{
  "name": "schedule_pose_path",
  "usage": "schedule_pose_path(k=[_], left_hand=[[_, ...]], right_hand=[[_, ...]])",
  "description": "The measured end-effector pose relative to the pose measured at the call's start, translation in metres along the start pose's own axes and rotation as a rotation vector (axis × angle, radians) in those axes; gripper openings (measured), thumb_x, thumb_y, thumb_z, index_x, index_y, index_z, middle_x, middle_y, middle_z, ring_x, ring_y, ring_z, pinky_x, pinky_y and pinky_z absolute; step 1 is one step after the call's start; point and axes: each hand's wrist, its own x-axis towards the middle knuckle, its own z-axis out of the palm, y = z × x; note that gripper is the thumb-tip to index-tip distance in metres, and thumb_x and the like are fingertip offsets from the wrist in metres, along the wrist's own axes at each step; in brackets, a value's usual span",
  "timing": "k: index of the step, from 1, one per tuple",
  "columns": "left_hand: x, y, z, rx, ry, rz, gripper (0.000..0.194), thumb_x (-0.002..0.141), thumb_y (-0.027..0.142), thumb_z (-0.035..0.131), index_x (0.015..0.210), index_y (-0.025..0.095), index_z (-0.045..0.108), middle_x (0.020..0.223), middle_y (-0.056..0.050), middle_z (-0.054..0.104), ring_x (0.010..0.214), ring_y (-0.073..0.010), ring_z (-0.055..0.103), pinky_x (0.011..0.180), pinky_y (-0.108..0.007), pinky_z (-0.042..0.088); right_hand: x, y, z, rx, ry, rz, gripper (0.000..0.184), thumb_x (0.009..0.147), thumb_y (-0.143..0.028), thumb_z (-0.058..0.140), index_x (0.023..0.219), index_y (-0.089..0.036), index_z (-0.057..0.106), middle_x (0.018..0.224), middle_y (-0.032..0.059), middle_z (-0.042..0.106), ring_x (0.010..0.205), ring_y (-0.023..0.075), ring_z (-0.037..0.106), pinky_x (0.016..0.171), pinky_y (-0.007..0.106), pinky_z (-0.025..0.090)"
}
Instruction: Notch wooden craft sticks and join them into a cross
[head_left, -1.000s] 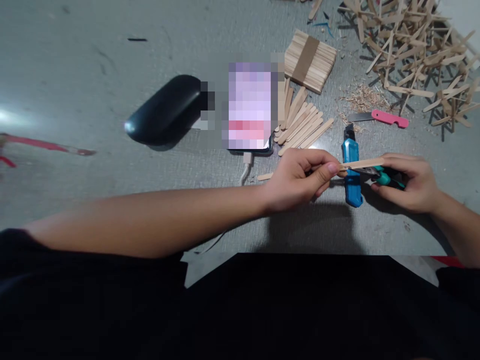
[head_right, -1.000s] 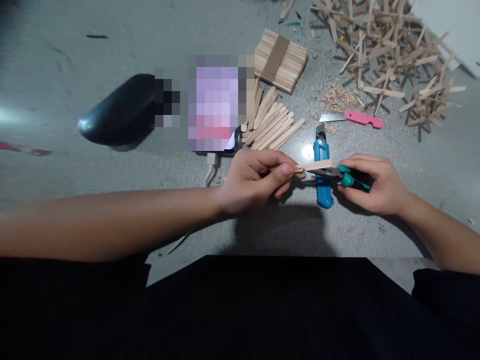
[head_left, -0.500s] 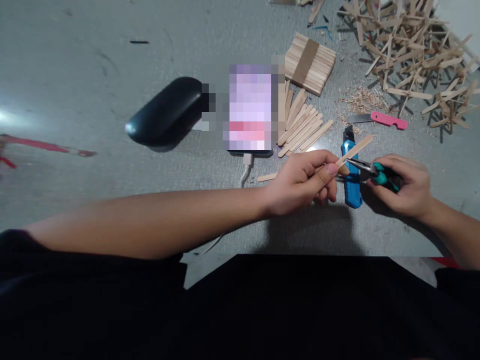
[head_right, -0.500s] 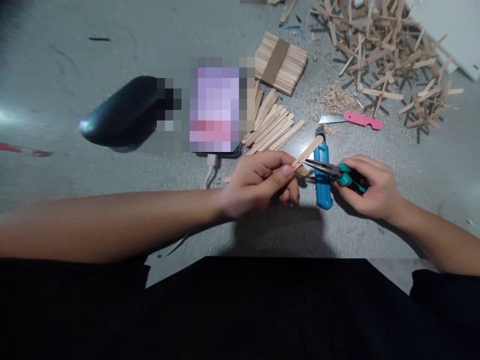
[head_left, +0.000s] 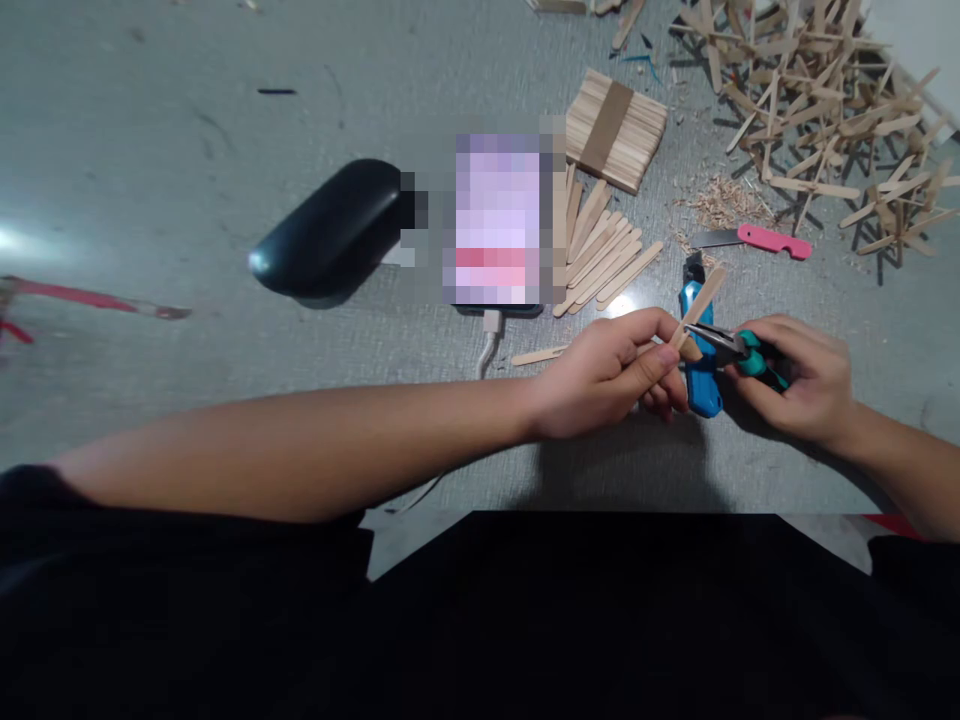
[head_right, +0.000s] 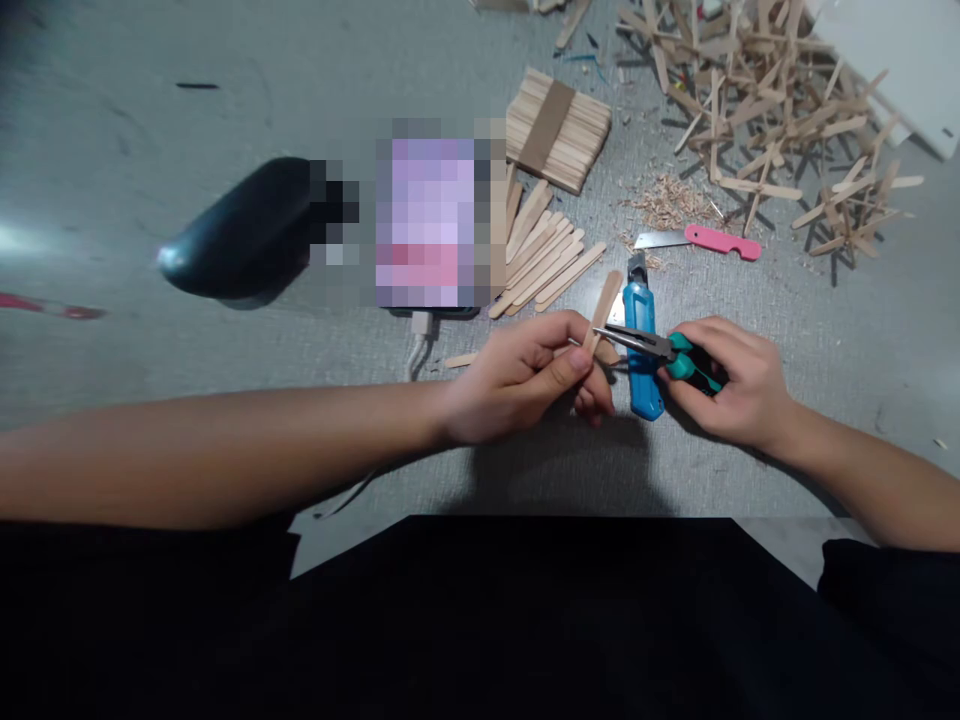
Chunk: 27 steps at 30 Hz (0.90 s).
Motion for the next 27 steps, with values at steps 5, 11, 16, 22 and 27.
schedule_pose_path(k=[5, 11, 16, 22, 27], left_hand=[[0.000, -0.002, -0.003, 0.186, 0.100, 0.162, 0.041, 0.116, 0.060, 0.067, 0.115, 0.019, 0.067, 0.100, -0.009, 0.086, 0.081, -0.0147, 0.080, 0.076, -0.027, 0.067], [0.007, -0.008, -0.013, 0.560, 0.400, 0.579, 0.027, 0.115, 0.044, 0.070, 0.123, 0.021, 0.080, 0.112, -0.009, 0.078, 0.093, -0.0167, 0.071, 0.085, -0.033, 0.061], [0.009, -0.004, -0.017, 0.645, 0.381, 0.731, 0.032, 0.111, 0.049, 0.074, 0.130, 0.025, 0.082, 0.116, -0.010, 0.076, 0.096, -0.0200, 0.070, 0.082, -0.035, 0.061], [0.005, 0.012, -0.006, 0.752, 0.336, 0.484, 0.015, 0.107, 0.029, 0.074, 0.099, 0.020, 0.084, 0.086, -0.004, 0.078, 0.073, -0.0145, 0.069, 0.069, -0.030, 0.056], [0.009, 0.012, -0.004, 0.604, 0.543, 0.390, 0.022, 0.108, 0.036, 0.075, 0.095, 0.019, 0.077, 0.074, -0.001, 0.074, 0.064, -0.0126, 0.068, 0.059, -0.026, 0.054]], right_hand=[[0.004, 0.002, -0.002, 0.034, -0.016, -0.008, 0.018, 0.098, -0.024, 0.083, 0.115, -0.027, 0.078, 0.095, 0.0037, 0.080, 0.072, 0.0186, 0.070, 0.062, 0.035, 0.055], [0.011, 0.014, -0.011, 0.060, -0.069, -0.032, 0.012, 0.099, -0.024, 0.083, 0.109, -0.026, 0.077, 0.096, 0.0041, 0.082, 0.077, 0.0199, 0.076, 0.067, 0.035, 0.059], [0.011, 0.015, -0.018, 0.020, -0.222, -0.117, 0.020, 0.099, -0.026, 0.078, 0.119, -0.026, 0.076, 0.103, 0.0067, 0.084, 0.083, 0.0232, 0.080, 0.070, 0.037, 0.063], [0.010, 0.010, -0.017, 0.002, -0.271, -0.099, 0.023, 0.097, -0.025, 0.074, 0.119, -0.026, 0.076, 0.096, 0.0047, 0.080, 0.078, 0.0231, 0.077, 0.067, 0.038, 0.061], [0.009, 0.015, -0.014, 0.071, -0.189, -0.037, 0.024, 0.096, -0.026, 0.080, 0.120, -0.027, 0.077, 0.107, 0.0080, 0.083, 0.088, 0.0262, 0.080, 0.078, 0.042, 0.065]])
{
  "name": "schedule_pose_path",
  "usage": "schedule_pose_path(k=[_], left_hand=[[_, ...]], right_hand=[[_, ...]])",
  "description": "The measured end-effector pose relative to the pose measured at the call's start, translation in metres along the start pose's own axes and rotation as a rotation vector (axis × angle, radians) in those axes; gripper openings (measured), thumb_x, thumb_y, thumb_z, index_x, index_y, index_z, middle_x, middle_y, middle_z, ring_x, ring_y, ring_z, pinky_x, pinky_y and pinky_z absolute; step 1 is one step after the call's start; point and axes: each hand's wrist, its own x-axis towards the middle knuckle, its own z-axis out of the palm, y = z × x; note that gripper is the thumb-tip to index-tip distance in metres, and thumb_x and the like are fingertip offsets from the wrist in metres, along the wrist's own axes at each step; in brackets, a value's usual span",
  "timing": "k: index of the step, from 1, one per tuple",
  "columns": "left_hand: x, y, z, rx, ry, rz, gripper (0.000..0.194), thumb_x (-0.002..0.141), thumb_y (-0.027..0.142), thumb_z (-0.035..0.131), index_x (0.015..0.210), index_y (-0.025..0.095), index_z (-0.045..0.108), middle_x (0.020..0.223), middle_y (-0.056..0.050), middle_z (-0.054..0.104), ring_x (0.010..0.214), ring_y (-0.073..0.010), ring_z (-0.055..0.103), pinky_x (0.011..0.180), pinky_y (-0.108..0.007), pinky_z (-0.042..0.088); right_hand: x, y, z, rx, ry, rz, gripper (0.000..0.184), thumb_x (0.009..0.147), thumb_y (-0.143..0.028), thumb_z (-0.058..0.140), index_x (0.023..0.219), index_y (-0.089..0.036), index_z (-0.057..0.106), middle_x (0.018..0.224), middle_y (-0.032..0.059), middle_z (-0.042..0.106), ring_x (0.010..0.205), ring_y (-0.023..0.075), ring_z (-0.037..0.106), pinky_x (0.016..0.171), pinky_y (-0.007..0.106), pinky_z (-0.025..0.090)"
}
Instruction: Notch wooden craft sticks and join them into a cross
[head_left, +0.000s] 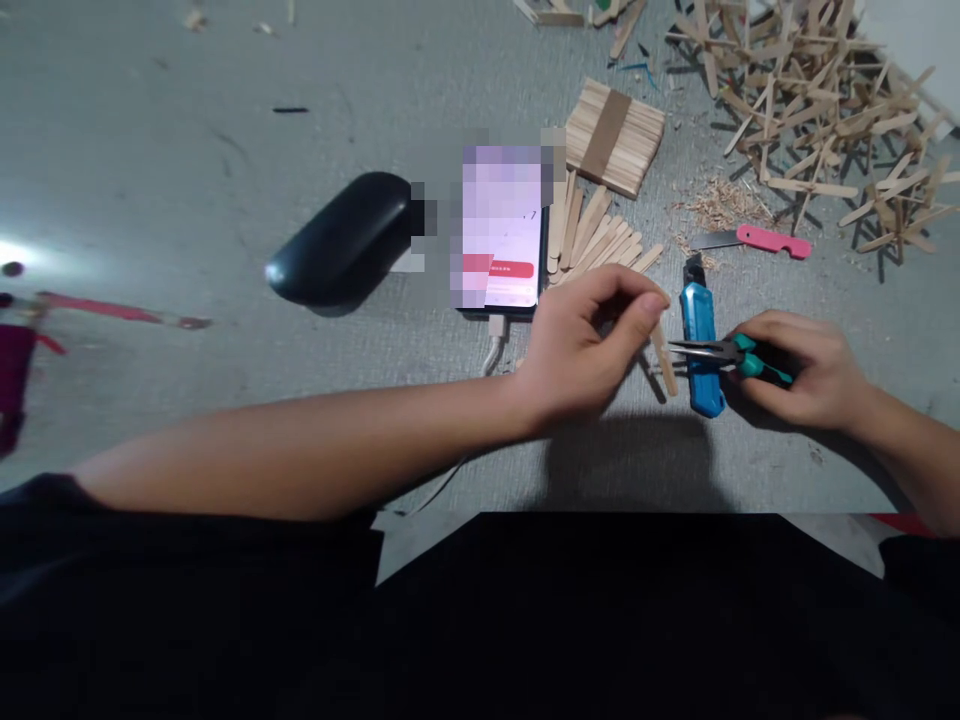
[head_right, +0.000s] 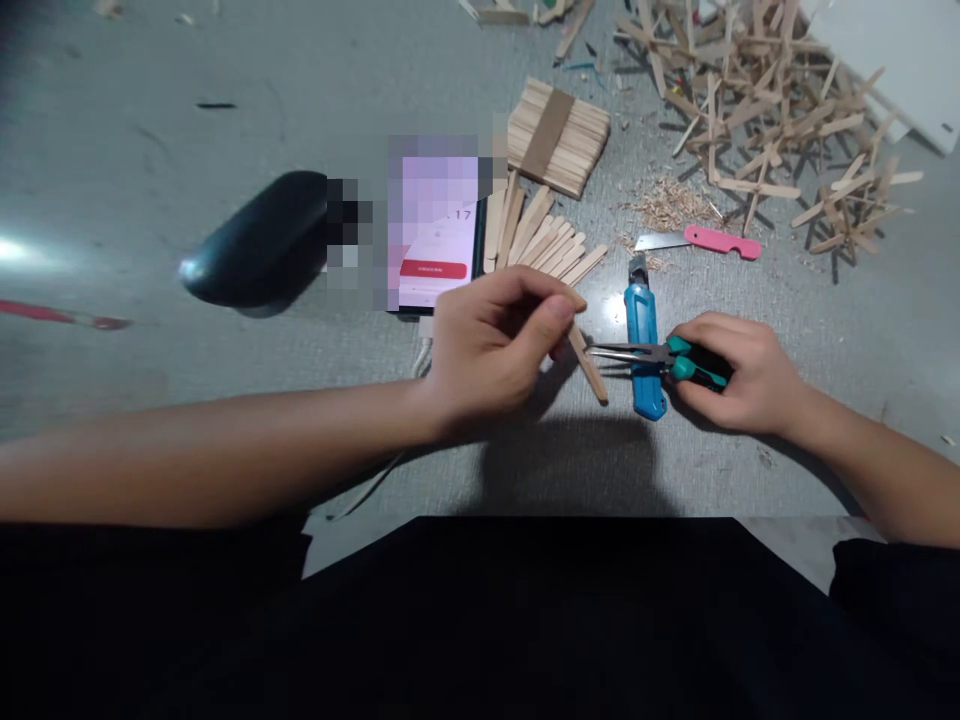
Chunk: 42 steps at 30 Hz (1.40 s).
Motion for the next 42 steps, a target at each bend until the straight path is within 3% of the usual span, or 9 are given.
schedule_pose_path(k=[4, 8, 16, 29, 36, 42], left_hand=[[0.004, -0.004, 0.001, -0.179, 0.007, -0.093, 0.045, 0.106, 0.063, 0.080, 0.095, 0.021, 0.070, 0.070, 0.002, 0.071, 0.055, -0.0102, 0.067, 0.053, -0.022, 0.055], [0.004, -0.004, 0.004, -0.306, -0.027, -0.109, 0.056, 0.098, 0.074, 0.085, 0.094, 0.020, 0.068, 0.076, 0.000, 0.076, 0.058, -0.0112, 0.074, 0.057, -0.022, 0.062], [0.002, -0.004, 0.006, -0.380, -0.057, -0.154, 0.055, 0.097, 0.071, 0.088, 0.093, 0.020, 0.067, 0.078, -0.001, 0.078, 0.062, -0.0126, 0.078, 0.061, -0.023, 0.066], [-0.005, -0.006, 0.007, -0.389, -0.092, -0.207, 0.060, 0.095, 0.076, 0.087, 0.091, 0.022, 0.062, 0.074, 0.001, 0.073, 0.055, -0.0117, 0.074, 0.054, -0.023, 0.062], [-0.007, -0.011, 0.008, -0.409, -0.065, -0.218, 0.053, 0.098, 0.065, 0.090, 0.091, 0.024, 0.059, 0.074, 0.002, 0.073, 0.055, -0.0116, 0.074, 0.052, -0.023, 0.062], [-0.006, -0.015, 0.009, -0.495, -0.087, -0.205, 0.060, 0.093, 0.072, 0.092, 0.087, 0.023, 0.058, 0.071, 0.003, 0.071, 0.050, -0.0109, 0.072, 0.049, -0.022, 0.061]], right_hand=[[0.001, 0.002, 0.002, 0.015, 0.071, 0.043, 0.021, 0.097, -0.028, 0.084, 0.117, -0.027, 0.079, 0.107, 0.0078, 0.084, 0.088, 0.0247, 0.079, 0.078, 0.040, 0.065], [0.001, 0.000, 0.003, 0.011, 0.092, 0.027, 0.020, 0.096, -0.028, 0.085, 0.116, -0.026, 0.079, 0.104, 0.0069, 0.083, 0.085, 0.0237, 0.078, 0.076, 0.039, 0.064], [0.001, 0.000, 0.003, 0.041, 0.087, -0.001, 0.021, 0.096, -0.028, 0.084, 0.116, -0.026, 0.079, 0.105, 0.0071, 0.084, 0.084, 0.0231, 0.078, 0.075, 0.039, 0.066], [0.004, -0.001, -0.003, 0.005, -0.033, -0.112, 0.029, 0.097, -0.026, 0.082, 0.126, -0.025, 0.077, 0.108, 0.0095, 0.084, 0.088, 0.0245, 0.081, 0.078, 0.039, 0.068], [-0.003, -0.008, 0.003, -0.065, -0.015, -0.083, 0.028, 0.097, -0.024, 0.076, 0.125, -0.028, 0.075, 0.106, 0.0064, 0.084, 0.085, 0.0253, 0.081, 0.071, 0.039, 0.065], [-0.004, -0.008, 0.001, -0.086, -0.010, -0.078, 0.024, 0.099, -0.027, 0.074, 0.123, -0.030, 0.074, 0.101, 0.0054, 0.082, 0.081, 0.0256, 0.078, 0.066, 0.040, 0.062]])
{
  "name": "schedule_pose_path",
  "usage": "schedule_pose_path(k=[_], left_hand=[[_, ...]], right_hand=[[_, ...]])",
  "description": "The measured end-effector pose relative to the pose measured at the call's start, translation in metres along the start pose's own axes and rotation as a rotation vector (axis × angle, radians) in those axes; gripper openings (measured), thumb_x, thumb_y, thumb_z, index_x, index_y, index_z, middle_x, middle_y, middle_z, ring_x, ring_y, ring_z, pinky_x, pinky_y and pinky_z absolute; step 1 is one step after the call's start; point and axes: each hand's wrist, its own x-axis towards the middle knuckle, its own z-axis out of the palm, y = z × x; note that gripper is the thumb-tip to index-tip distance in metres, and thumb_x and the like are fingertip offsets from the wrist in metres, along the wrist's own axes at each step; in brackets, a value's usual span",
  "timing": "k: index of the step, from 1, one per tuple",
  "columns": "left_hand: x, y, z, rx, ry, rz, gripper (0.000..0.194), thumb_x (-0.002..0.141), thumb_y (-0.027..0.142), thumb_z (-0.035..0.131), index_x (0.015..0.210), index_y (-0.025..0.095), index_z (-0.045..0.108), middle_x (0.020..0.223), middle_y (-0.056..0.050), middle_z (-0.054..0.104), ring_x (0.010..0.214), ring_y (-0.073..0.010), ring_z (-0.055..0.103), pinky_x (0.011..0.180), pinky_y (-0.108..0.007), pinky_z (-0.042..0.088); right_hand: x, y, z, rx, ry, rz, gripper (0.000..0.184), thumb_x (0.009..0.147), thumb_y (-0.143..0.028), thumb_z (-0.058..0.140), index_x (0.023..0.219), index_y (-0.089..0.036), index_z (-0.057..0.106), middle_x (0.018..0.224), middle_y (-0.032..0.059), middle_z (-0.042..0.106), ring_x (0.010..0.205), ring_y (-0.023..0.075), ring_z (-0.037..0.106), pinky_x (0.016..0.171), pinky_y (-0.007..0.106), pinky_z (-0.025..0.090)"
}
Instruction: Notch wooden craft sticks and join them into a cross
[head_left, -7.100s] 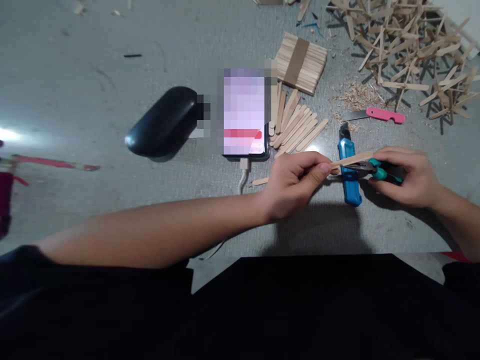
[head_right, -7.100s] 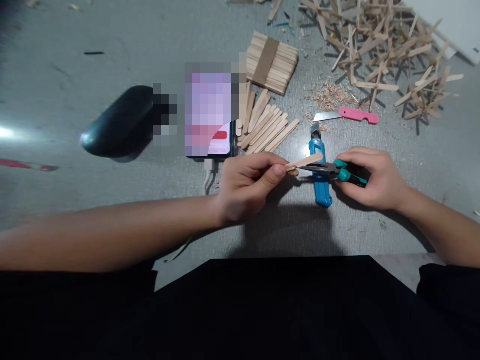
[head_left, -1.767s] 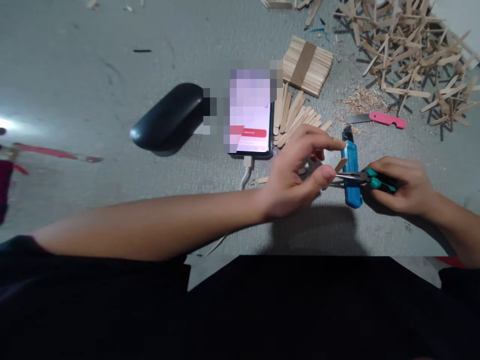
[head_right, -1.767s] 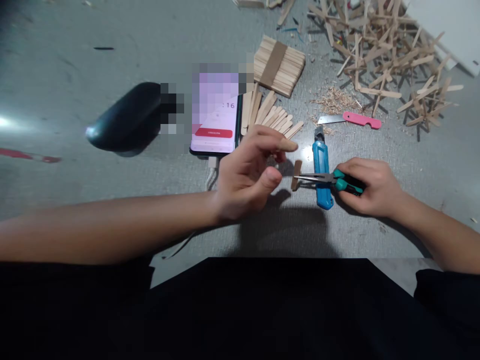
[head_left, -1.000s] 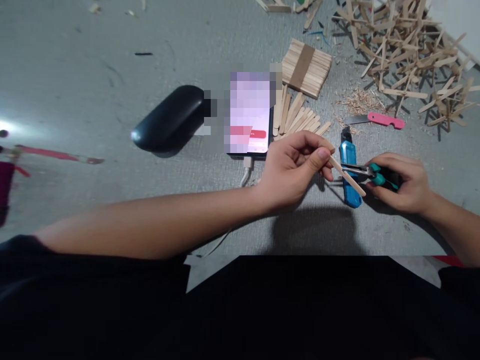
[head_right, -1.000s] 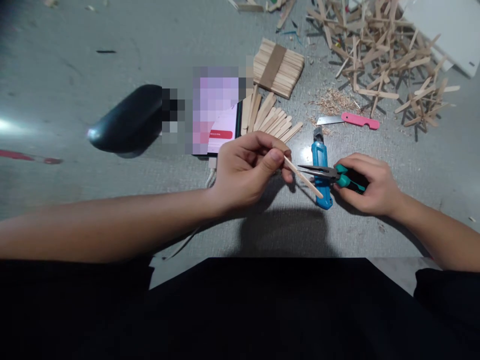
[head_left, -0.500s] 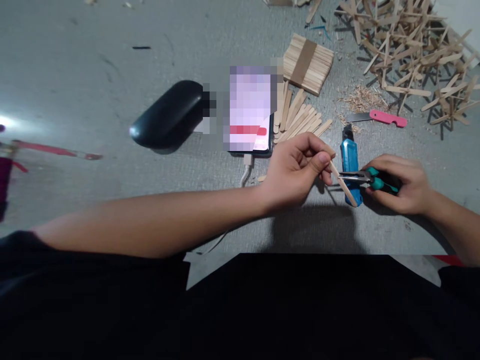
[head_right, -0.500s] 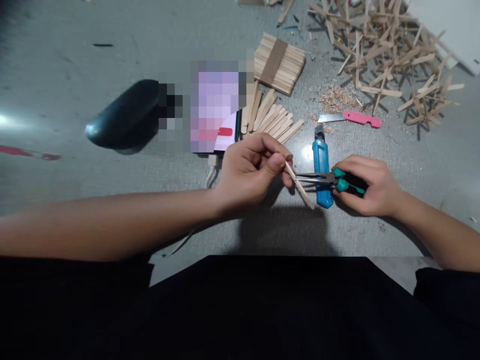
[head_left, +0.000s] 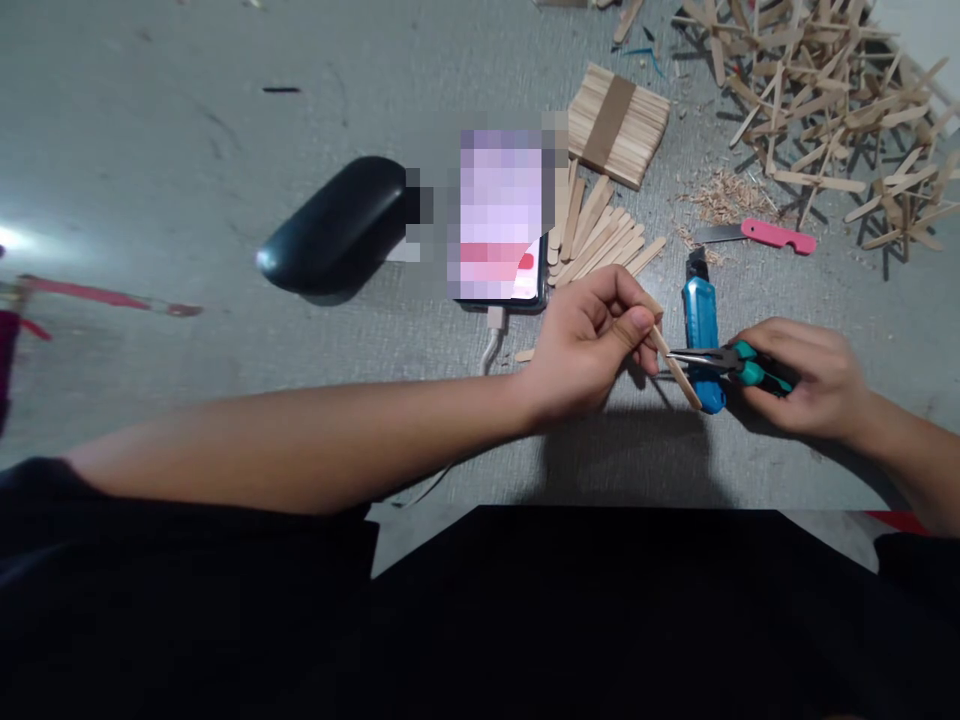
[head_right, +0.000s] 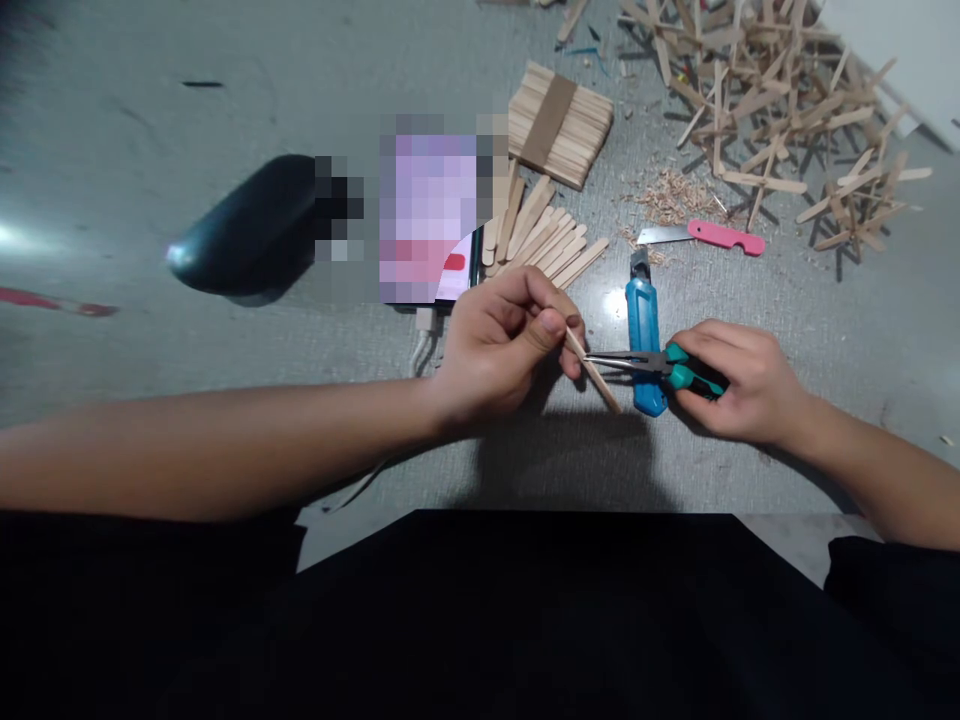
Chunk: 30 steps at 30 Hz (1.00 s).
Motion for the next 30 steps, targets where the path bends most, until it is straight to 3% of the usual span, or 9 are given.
schedule_pose_path(k=[8, 22, 26, 30], left_hand=[[0.004, 0.003, -0.001, -0.137, -0.094, -0.055, 0.058, 0.090, 0.065, 0.098, 0.085, 0.022, 0.060, 0.073, 0.003, 0.071, 0.049, -0.0092, 0.067, 0.048, -0.022, 0.057], [0.005, 0.002, -0.001, -0.358, -0.265, -0.310, 0.050, 0.089, 0.053, 0.101, 0.085, 0.020, 0.064, 0.074, 0.001, 0.069, 0.051, -0.0087, 0.062, 0.051, -0.024, 0.052], [0.005, 0.003, -0.001, -0.422, -0.307, -0.407, 0.041, 0.089, 0.037, 0.100, 0.083, 0.018, 0.064, 0.074, 0.000, 0.071, 0.051, -0.0078, 0.062, 0.052, -0.022, 0.049], [0.004, 0.005, 0.001, -0.404, -0.410, -0.474, 0.042, 0.092, 0.038, 0.096, 0.078, 0.019, 0.062, 0.070, -0.001, 0.068, 0.050, -0.0101, 0.060, 0.051, -0.025, 0.047]], right_hand=[[0.003, 0.003, -0.004, -0.041, 0.008, -0.048, 0.020, 0.098, -0.026, 0.074, 0.119, -0.029, 0.073, 0.095, 0.0045, 0.079, 0.075, 0.0234, 0.074, 0.062, 0.038, 0.057], [0.005, 0.012, -0.005, -0.020, 0.023, -0.122, 0.020, 0.099, -0.030, 0.078, 0.120, -0.031, 0.077, 0.098, 0.0037, 0.083, 0.078, 0.0228, 0.078, 0.066, 0.037, 0.061], [0.005, 0.019, -0.004, -0.075, 0.066, -0.207, 0.022, 0.100, -0.033, 0.077, 0.122, -0.030, 0.077, 0.097, 0.0057, 0.083, 0.077, 0.0252, 0.078, 0.065, 0.040, 0.060], [0.004, 0.027, -0.007, -0.163, 0.099, -0.324, 0.029, 0.099, -0.035, 0.077, 0.127, -0.029, 0.077, 0.097, 0.0061, 0.084, 0.073, 0.0247, 0.075, 0.062, 0.040, 0.057]])
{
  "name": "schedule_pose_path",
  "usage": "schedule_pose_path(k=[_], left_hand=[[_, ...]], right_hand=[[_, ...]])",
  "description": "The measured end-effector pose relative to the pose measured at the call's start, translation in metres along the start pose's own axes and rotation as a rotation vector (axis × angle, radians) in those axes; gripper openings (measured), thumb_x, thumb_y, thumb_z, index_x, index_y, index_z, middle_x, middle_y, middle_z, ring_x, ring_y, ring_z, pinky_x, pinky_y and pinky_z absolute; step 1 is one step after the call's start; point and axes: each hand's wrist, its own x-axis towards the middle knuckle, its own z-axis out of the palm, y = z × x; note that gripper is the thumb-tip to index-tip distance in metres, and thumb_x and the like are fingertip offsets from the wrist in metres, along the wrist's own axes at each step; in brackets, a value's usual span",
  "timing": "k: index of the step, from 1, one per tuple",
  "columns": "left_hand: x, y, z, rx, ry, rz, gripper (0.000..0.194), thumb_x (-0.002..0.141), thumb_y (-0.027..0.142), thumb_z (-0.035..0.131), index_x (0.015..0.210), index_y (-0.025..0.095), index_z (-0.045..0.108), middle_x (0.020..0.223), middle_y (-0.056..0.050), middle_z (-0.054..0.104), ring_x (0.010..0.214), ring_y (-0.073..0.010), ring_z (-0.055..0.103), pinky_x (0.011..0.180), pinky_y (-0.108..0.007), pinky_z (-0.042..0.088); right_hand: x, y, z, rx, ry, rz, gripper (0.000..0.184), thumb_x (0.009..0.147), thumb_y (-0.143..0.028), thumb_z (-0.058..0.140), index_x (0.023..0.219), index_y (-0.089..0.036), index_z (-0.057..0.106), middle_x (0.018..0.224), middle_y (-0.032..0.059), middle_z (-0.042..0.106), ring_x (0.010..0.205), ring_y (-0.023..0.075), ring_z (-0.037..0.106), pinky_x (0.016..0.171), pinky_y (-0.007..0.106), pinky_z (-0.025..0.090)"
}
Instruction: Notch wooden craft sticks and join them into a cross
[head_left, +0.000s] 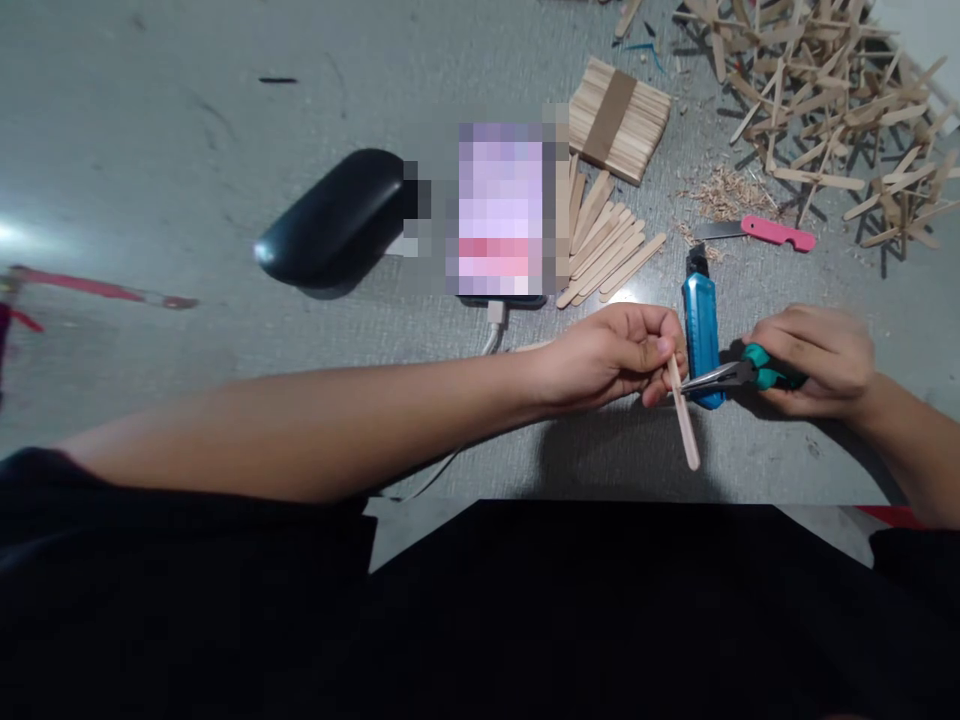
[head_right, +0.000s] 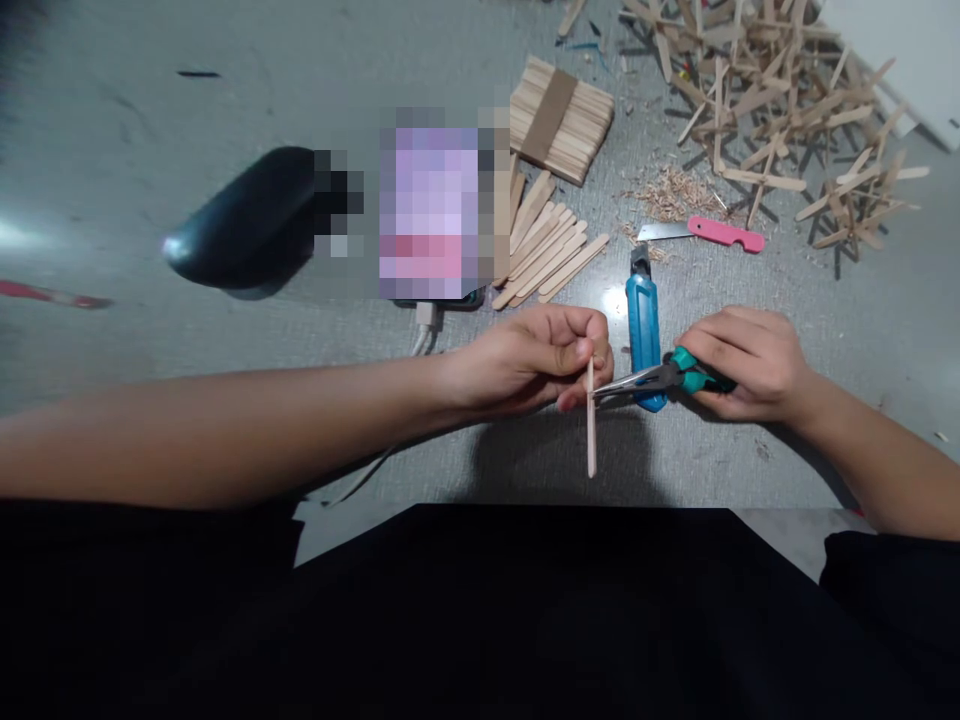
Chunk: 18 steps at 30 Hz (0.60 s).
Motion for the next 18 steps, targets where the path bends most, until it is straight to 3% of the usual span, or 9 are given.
schedule_pose_path(k=[3, 8, 13, 18], left_hand=[[0.000, -0.001, 0.001, 0.000, -0.016, -0.009, 0.044, 0.092, 0.042, 0.096, 0.077, 0.019, 0.060, 0.068, 0.000, 0.066, 0.050, -0.0103, 0.057, 0.052, -0.026, 0.047], [0.001, -0.004, -0.002, -0.037, 0.061, 0.104, 0.048, 0.092, 0.045, 0.098, 0.080, 0.019, 0.059, 0.072, 0.001, 0.068, 0.054, -0.0083, 0.062, 0.055, -0.023, 0.052], [-0.005, -0.001, -0.001, 0.235, 0.149, 0.247, 0.050, 0.099, 0.056, 0.092, 0.089, 0.020, 0.058, 0.079, 0.000, 0.074, 0.058, -0.0081, 0.067, 0.058, -0.021, 0.059], [-0.013, 0.002, 0.008, 0.480, 0.163, 0.206, 0.035, 0.104, 0.042, 0.086, 0.094, 0.019, 0.063, 0.078, 0.001, 0.070, 0.060, -0.0065, 0.064, 0.056, -0.017, 0.056]], right_hand=[[-0.006, 0.003, -0.002, -0.089, 0.033, -0.057, 0.035, 0.098, -0.041, 0.077, 0.131, -0.029, 0.076, 0.098, 0.0065, 0.084, 0.070, 0.0244, 0.072, 0.058, 0.041, 0.055], [-0.014, 0.001, -0.003, -0.272, 0.078, 0.071, 0.035, 0.099, -0.049, 0.075, 0.128, -0.031, 0.076, 0.101, 0.0085, 0.086, 0.072, 0.0265, 0.072, 0.062, 0.046, 0.058], [-0.005, 0.005, -0.002, -0.328, 0.208, 0.052, 0.023, 0.092, -0.029, 0.076, 0.115, -0.024, 0.078, 0.092, 0.0057, 0.082, 0.073, 0.0228, 0.074, 0.062, 0.038, 0.060], [0.000, 0.005, 0.000, -0.296, 0.213, 0.097, 0.018, 0.093, -0.028, 0.079, 0.111, -0.023, 0.077, 0.090, 0.0070, 0.081, 0.073, 0.0249, 0.075, 0.063, 0.039, 0.059]])
